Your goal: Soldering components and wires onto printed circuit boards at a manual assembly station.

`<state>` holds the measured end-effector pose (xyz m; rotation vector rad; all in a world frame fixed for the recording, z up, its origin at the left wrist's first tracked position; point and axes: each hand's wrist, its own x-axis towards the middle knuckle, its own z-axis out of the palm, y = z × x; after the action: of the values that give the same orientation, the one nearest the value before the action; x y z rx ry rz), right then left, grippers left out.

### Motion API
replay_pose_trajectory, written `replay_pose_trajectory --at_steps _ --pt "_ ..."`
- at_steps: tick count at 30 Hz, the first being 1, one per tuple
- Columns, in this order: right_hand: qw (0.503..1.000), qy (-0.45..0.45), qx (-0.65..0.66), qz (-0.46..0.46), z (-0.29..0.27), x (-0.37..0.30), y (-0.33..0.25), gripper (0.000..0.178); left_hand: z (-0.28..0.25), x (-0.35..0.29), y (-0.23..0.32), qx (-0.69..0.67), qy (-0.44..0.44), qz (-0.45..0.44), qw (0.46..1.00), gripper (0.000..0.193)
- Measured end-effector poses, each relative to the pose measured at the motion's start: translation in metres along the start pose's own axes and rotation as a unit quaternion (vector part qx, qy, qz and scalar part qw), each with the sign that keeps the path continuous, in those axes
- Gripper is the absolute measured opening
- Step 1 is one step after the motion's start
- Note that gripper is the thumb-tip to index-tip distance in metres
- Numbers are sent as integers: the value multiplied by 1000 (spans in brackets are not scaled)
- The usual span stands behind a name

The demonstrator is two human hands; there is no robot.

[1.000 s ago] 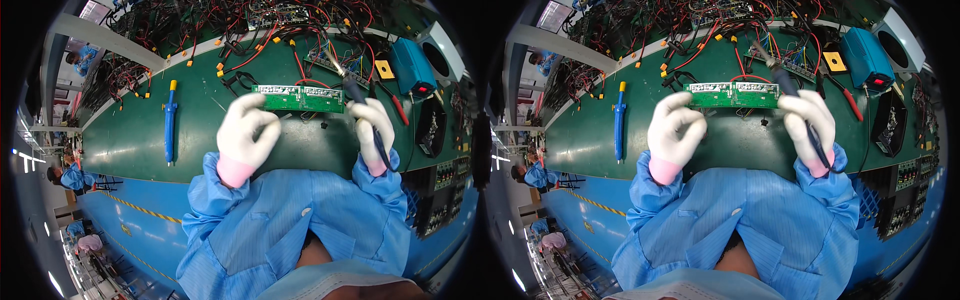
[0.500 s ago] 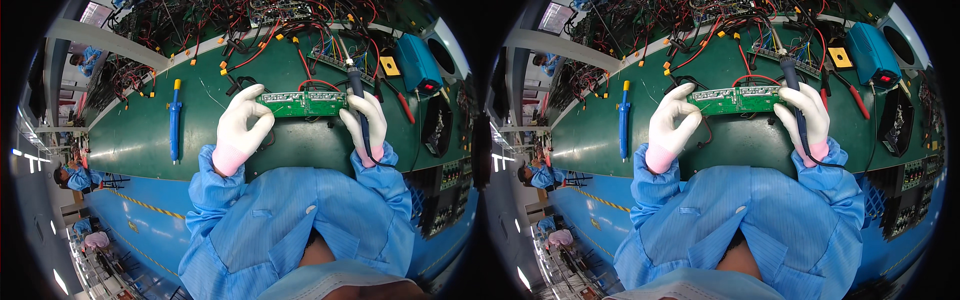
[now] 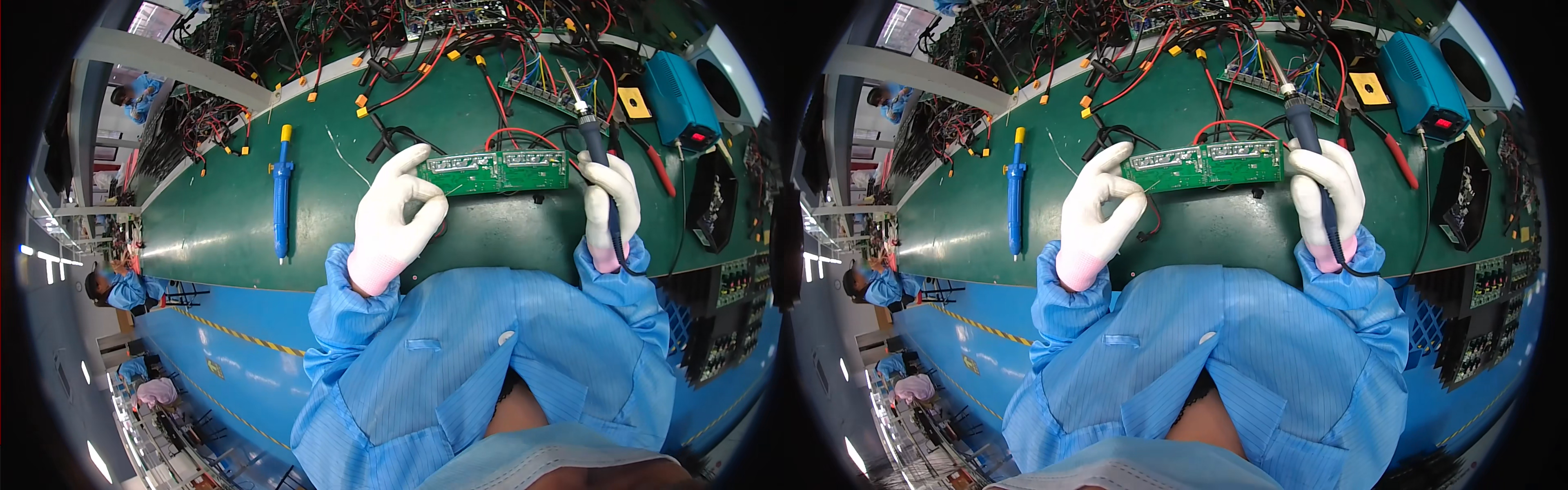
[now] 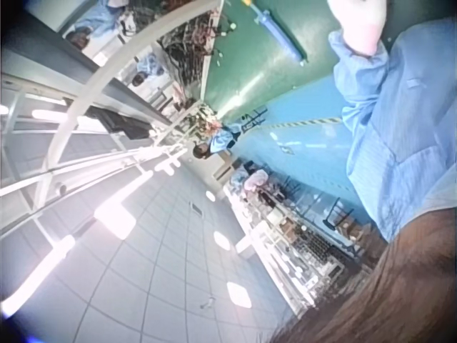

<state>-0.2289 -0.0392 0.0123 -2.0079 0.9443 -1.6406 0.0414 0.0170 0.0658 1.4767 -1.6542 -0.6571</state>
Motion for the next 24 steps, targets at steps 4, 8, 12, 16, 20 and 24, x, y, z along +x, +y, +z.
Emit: replay_pose_trajectory --at_steps 4,8,12,16,20,24 --pt "999 23 35 14 -7 -6 4 38 2 0 -3 15 5 16 1000 3" --pt "991 68 105 51 -10 -11 4 56 5 2 -5 33 4 40 999 4" --pt "983 74 133 102 -15 -11 5 72 7 -1 0 84 34 65 994 6" --pt "974 98 177 101 -18 -16 6 59 15 1 10 196 90 118 969 6" --pt "972 83 182 123 -27 -22 -5 43 22 -4 29 199 84 110 970 7" --pt "967 55 190 159 -30 -30 -18 30 39 0 37 184 64 98 976 8"
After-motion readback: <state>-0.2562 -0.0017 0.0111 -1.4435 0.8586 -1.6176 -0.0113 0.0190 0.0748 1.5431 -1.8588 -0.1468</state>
